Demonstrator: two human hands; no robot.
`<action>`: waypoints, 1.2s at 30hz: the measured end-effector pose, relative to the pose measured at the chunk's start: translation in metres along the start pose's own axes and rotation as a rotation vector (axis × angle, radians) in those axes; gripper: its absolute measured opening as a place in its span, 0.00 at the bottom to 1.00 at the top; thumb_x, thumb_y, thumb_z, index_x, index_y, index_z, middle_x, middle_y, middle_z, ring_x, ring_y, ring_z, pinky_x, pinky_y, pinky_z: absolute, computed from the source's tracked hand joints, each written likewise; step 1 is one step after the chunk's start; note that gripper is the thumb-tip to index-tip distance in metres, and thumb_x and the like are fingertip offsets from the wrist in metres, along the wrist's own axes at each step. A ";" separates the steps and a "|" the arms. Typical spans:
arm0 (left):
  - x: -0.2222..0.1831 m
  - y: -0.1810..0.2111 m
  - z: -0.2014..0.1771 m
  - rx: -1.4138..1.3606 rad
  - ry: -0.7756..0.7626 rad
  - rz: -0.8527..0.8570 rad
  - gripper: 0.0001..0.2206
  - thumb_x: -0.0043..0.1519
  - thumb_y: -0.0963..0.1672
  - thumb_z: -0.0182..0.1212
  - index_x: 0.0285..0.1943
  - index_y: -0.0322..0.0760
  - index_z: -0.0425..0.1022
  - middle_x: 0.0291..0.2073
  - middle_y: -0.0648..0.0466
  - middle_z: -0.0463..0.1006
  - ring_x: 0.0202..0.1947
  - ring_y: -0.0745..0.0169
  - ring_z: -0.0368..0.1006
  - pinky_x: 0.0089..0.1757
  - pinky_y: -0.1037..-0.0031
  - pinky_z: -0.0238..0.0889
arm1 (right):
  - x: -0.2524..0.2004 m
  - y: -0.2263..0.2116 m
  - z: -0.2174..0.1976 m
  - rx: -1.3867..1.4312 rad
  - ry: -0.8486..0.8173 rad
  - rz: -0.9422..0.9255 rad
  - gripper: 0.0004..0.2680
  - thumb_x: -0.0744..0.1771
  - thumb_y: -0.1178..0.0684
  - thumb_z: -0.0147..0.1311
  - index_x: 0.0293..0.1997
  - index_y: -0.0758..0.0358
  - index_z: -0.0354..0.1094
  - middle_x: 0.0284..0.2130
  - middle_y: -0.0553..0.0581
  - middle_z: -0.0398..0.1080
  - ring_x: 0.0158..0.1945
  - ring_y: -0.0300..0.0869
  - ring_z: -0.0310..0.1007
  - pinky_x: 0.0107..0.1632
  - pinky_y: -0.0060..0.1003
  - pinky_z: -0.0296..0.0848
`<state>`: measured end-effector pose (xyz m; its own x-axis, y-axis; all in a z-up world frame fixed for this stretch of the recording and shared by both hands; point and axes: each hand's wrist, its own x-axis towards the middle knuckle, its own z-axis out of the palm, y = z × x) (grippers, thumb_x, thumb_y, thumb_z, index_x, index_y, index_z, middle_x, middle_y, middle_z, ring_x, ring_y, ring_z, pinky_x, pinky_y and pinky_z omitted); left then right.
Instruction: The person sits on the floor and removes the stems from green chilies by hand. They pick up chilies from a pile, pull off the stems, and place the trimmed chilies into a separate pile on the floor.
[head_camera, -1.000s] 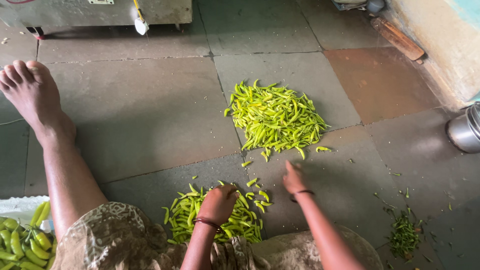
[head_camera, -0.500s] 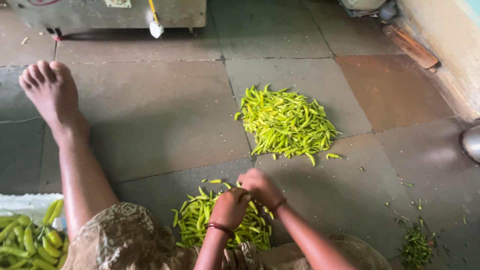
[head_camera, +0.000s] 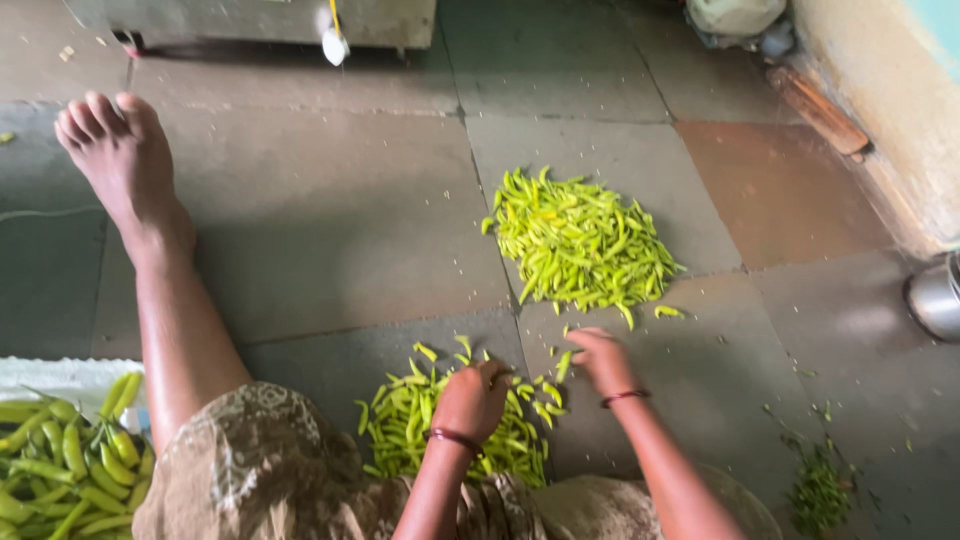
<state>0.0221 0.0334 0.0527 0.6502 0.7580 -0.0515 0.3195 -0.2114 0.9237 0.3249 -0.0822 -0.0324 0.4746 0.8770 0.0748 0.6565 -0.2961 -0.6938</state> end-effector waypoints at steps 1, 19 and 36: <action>0.000 0.000 0.001 -0.016 0.011 0.020 0.10 0.60 0.45 0.60 0.44 0.36 0.82 0.38 0.41 0.82 0.41 0.39 0.78 0.43 0.58 0.70 | -0.015 0.000 -0.019 -0.205 0.089 -0.025 0.14 0.61 0.61 0.55 0.49 0.58 0.77 0.44 0.58 0.76 0.43 0.49 0.79 0.45 0.38 0.77; -0.011 -0.006 0.082 0.124 -0.097 -0.048 0.14 0.61 0.44 0.58 0.52 0.31 0.76 0.42 0.34 0.78 0.45 0.31 0.75 0.45 0.52 0.68 | -0.019 -0.018 0.050 0.387 -0.234 0.389 0.11 0.62 0.55 0.65 0.44 0.67 0.71 0.33 0.55 0.79 0.36 0.39 0.79 0.38 0.35 0.78; 0.003 -0.010 0.031 0.136 -0.191 -0.155 0.11 0.57 0.48 0.61 0.41 0.40 0.84 0.39 0.41 0.82 0.41 0.39 0.78 0.45 0.56 0.70 | -0.021 -0.013 -0.098 -0.282 0.420 0.090 0.04 0.64 0.59 0.57 0.40 0.62 0.76 0.39 0.60 0.77 0.44 0.49 0.78 0.49 0.40 0.74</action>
